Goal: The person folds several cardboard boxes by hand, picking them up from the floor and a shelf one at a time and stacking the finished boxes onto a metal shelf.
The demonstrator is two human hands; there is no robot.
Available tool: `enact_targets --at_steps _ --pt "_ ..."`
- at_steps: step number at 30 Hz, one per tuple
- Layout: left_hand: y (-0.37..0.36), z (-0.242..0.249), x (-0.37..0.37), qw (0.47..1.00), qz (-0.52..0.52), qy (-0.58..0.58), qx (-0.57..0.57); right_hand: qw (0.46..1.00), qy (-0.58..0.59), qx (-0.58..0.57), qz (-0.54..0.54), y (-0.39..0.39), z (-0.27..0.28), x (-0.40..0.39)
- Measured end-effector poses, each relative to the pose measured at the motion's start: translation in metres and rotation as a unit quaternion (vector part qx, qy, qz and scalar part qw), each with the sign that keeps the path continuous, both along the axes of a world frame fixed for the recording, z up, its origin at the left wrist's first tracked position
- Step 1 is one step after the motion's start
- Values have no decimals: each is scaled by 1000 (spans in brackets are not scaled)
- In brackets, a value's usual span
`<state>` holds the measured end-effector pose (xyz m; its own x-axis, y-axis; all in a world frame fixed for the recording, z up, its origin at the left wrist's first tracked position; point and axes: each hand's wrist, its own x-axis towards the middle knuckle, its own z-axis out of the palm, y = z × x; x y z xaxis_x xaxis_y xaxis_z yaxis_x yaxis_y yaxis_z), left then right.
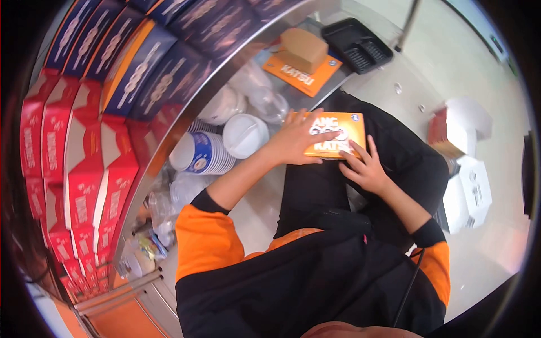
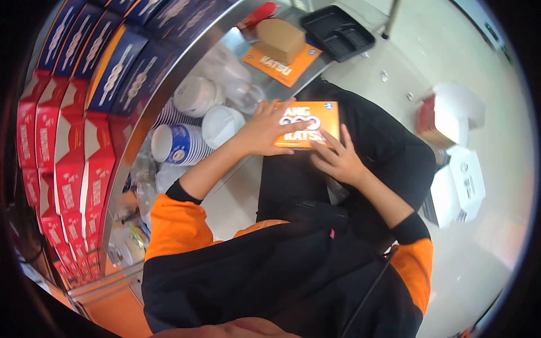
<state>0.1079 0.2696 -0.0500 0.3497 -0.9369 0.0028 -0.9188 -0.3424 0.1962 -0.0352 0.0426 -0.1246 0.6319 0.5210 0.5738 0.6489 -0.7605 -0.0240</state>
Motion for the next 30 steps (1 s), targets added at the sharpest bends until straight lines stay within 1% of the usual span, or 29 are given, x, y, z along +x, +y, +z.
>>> enact_targets --at_steps 2,4,6,8,11,14,18,19,22,26,27,30 --pt "3 -1 -3 1000 -2 -6 -22 997 -3 -44 -58 6 -3 -5" --pt "3 -2 -7 999 32 5 -17 993 -70 -31 -92 8 -4 -1" --pt "5 -4 -7 998 56 16 -35 986 -99 -36 -128 11 0 1" --pt "8 -6 -6 997 70 20 -38 984 -92 -23 -150 17 -1 1" --pt "6 -7 -5 995 80 28 -49 977 -119 31 -174 24 -11 4" --pt "6 -11 -5 995 77 11 -56 979 -45 27 -196 31 10 3" --pt "7 -13 -6 995 87 -20 -53 984 10 66 -164 40 21 2" --pt "5 -12 -9 994 90 -23 -53 985 12 91 -145 44 22 2" --pt "2 -13 -11 993 103 -6 -60 993 14 79 -88 61 11 -5" --pt "-8 -16 -29 984 161 -75 -11 991 70 80 -85 81 10 -6" --pt "-12 -19 -30 981 173 -56 -72 990 74 85 -81 84 11 -4" --pt "-12 -19 -31 982 176 -46 -58 989 94 83 -79 82 18 -2"
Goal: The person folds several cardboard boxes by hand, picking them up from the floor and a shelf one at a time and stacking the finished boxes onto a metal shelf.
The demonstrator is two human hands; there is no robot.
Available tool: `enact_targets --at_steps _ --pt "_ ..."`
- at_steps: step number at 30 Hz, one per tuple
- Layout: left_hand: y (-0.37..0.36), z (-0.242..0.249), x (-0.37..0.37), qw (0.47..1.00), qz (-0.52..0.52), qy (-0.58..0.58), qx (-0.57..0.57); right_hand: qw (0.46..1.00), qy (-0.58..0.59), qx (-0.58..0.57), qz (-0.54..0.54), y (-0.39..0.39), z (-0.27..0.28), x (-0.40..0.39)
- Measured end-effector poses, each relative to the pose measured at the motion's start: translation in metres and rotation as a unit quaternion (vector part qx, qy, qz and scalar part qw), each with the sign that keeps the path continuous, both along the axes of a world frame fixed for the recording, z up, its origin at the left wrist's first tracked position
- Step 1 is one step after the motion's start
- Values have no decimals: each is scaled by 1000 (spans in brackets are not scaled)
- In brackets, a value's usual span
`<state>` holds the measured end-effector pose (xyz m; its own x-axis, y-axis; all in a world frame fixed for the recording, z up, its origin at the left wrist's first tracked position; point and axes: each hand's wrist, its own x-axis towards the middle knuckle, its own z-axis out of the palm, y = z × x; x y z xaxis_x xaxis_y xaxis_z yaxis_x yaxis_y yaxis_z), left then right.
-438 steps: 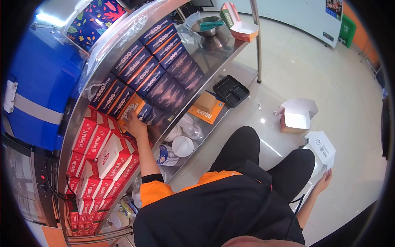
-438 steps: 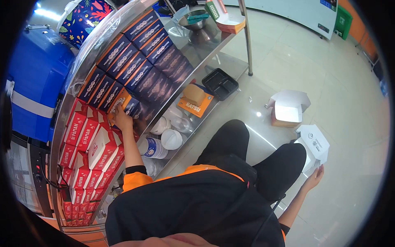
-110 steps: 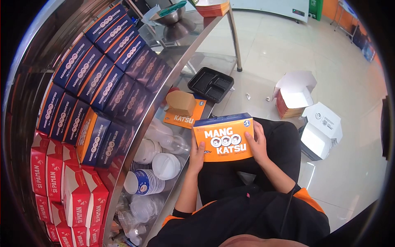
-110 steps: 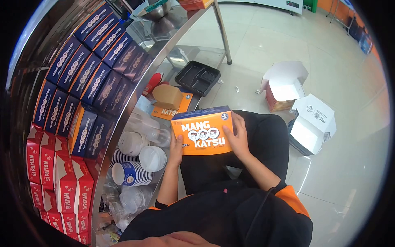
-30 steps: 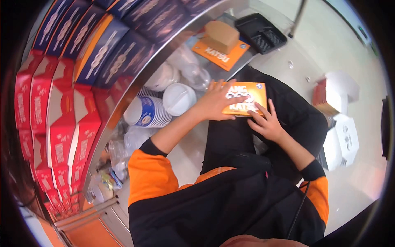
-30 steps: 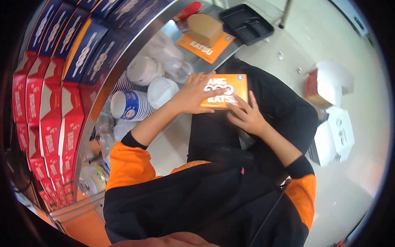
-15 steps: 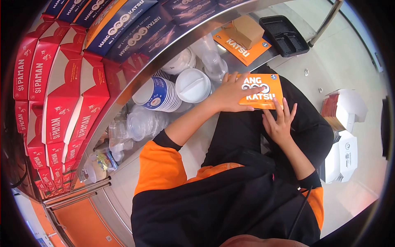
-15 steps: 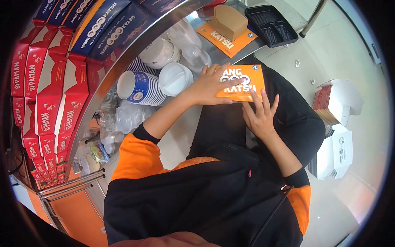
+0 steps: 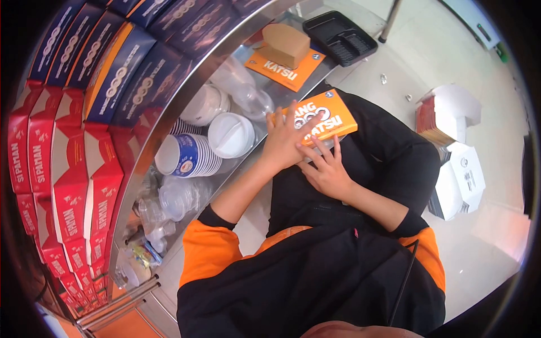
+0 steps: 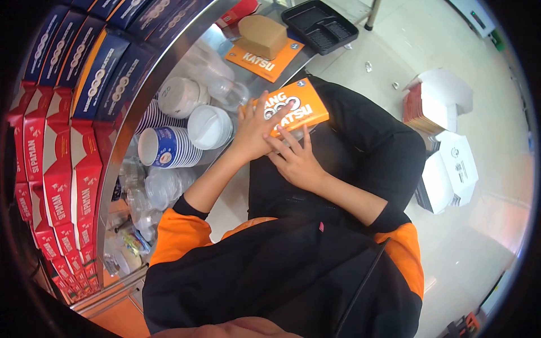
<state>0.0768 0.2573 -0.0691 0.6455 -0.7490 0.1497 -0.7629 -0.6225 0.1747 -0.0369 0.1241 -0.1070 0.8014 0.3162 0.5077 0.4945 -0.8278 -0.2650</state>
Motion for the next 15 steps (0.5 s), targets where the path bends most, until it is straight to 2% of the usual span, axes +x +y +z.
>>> enact_targets --at_steps 1,3,7,8,11,15 --pt "3 0 3 999 -5 -5 45 1000 5 8 -5 -4 3 0" --pt "10 4 5 998 -22 10 54 999 19 16 -32 -20 8 0" --pt "19 7 6 994 -48 25 92 983 -56 2 -178 -79 13 4" --pt "19 6 4 993 -57 21 101 980 -44 15 -194 -85 20 1" --pt "15 8 0 990 -74 29 120 981 -23 44 -188 -85 16 -7" --pt "14 13 2 986 -86 42 133 979 -114 61 -158 -84 13 -9"
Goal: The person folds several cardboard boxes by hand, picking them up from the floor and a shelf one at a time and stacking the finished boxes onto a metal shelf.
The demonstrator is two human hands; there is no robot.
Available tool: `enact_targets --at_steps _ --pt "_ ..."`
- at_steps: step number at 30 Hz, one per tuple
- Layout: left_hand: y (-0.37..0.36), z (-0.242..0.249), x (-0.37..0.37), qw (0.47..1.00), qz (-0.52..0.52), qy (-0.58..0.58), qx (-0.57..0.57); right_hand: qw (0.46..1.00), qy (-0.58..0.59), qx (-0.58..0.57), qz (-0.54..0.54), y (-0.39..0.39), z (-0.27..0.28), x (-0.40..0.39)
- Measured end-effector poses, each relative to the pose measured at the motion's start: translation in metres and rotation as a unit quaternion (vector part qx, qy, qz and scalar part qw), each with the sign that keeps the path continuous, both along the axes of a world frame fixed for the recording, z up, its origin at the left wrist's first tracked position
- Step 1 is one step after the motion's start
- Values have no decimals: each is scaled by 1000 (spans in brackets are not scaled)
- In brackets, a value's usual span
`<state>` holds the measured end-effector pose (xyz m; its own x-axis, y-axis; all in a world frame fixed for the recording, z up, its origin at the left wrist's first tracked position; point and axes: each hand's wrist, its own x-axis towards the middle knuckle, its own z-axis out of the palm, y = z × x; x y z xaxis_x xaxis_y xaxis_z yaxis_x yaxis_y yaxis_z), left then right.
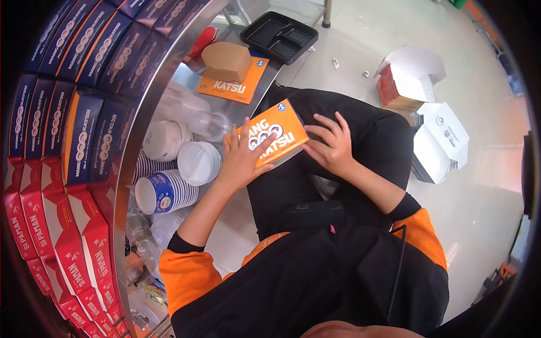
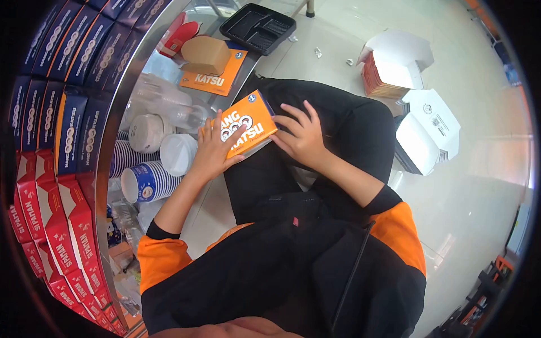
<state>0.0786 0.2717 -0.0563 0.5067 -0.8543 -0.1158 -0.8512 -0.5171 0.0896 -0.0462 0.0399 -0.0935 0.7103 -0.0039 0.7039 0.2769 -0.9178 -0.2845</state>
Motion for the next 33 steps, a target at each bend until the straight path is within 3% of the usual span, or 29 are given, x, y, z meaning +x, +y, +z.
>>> enact_targets --at_steps 4,8,11,12,15,17,21,25,33 --pt "-2 2 -1 1000 -12 -4 10 991 -4 -102 90 -13 -9 -2" --pt "-1 -3 -1 1000 -22 -6 -12 986 77 -85 121 -8 -15 -7" --pt "6 -15 4 998 -21 5 -61 974 105 -173 103 3 -22 -3" --pt "10 -19 5 997 -23 5 -70 973 57 -212 70 5 -32 3" --pt "13 -11 -6 992 -40 -5 -121 980 31 -183 68 3 -40 18" --pt "11 4 -21 984 -72 7 -163 991 41 -111 66 -4 -27 21" --pt "-1 17 -29 956 -139 -211 -149 995 63 -42 62 -27 14 4" --pt "-28 44 -16 939 -164 -211 -216 996 46 -68 45 -47 56 -13" --pt "-73 132 -4 855 -219 -366 -296 992 -104 -66 -30 -68 125 -19"
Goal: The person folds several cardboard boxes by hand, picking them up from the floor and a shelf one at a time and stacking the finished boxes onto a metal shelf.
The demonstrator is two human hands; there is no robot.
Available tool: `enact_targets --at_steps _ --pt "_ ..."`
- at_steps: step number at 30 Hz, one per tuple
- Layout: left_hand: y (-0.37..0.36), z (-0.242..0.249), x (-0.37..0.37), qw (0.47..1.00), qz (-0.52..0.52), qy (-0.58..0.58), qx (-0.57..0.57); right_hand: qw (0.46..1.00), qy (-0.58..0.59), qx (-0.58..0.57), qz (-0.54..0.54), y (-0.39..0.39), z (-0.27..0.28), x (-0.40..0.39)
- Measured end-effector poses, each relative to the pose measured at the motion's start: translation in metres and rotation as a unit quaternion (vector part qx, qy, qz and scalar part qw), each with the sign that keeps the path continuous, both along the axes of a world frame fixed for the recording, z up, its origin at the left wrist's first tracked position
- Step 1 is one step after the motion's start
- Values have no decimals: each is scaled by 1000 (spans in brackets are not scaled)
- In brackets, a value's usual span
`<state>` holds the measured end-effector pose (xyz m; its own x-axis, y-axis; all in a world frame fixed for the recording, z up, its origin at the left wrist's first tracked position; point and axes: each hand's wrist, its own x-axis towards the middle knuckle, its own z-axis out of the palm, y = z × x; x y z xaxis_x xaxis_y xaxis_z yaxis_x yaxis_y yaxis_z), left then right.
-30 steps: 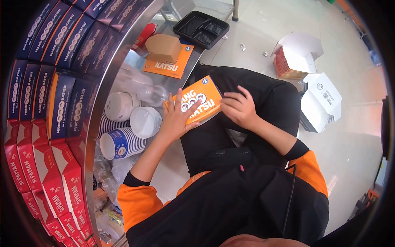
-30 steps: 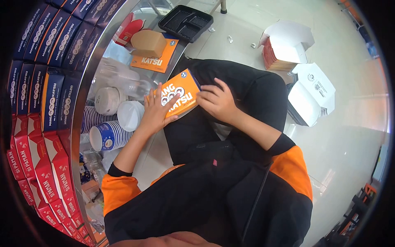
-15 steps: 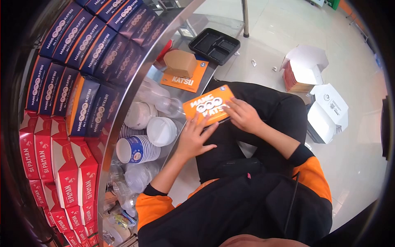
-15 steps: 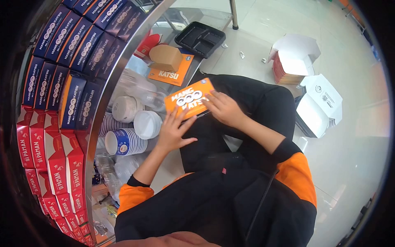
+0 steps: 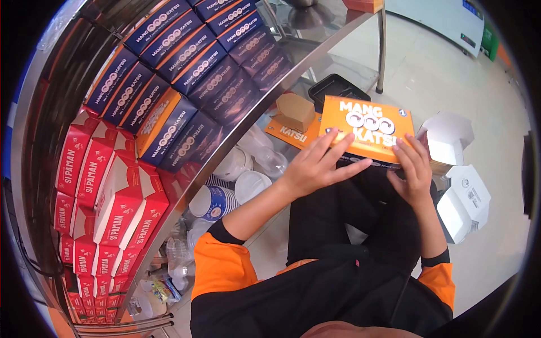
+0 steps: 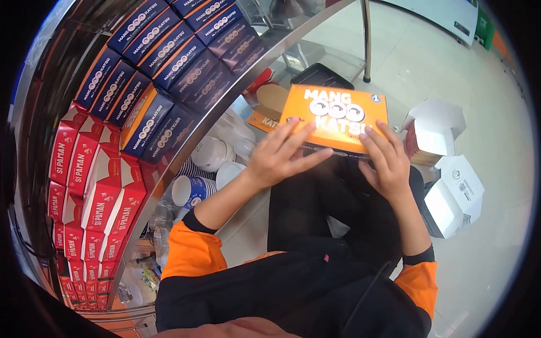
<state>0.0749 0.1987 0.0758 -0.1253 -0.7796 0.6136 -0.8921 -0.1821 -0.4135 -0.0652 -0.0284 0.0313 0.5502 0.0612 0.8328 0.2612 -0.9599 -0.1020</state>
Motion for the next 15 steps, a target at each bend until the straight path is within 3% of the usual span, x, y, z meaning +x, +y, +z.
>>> enact_targets --at_steps 6,8,10,12,15 --pt "1 72 6 985 88 -138 -59 989 -143 50 -2 11 37 27" --pt "13 95 37 964 175 -171 -100 988 -142 62 1 11 45 26" --pt "28 126 59 947 278 -85 -135 987 -142 75 -4 10 48 19" --pt "46 141 85 911 382 -73 -134 986 -127 102 -45 -3 31 8" --pt "66 132 116 870 485 -45 -71 971 -105 139 -162 -36 2 -19"
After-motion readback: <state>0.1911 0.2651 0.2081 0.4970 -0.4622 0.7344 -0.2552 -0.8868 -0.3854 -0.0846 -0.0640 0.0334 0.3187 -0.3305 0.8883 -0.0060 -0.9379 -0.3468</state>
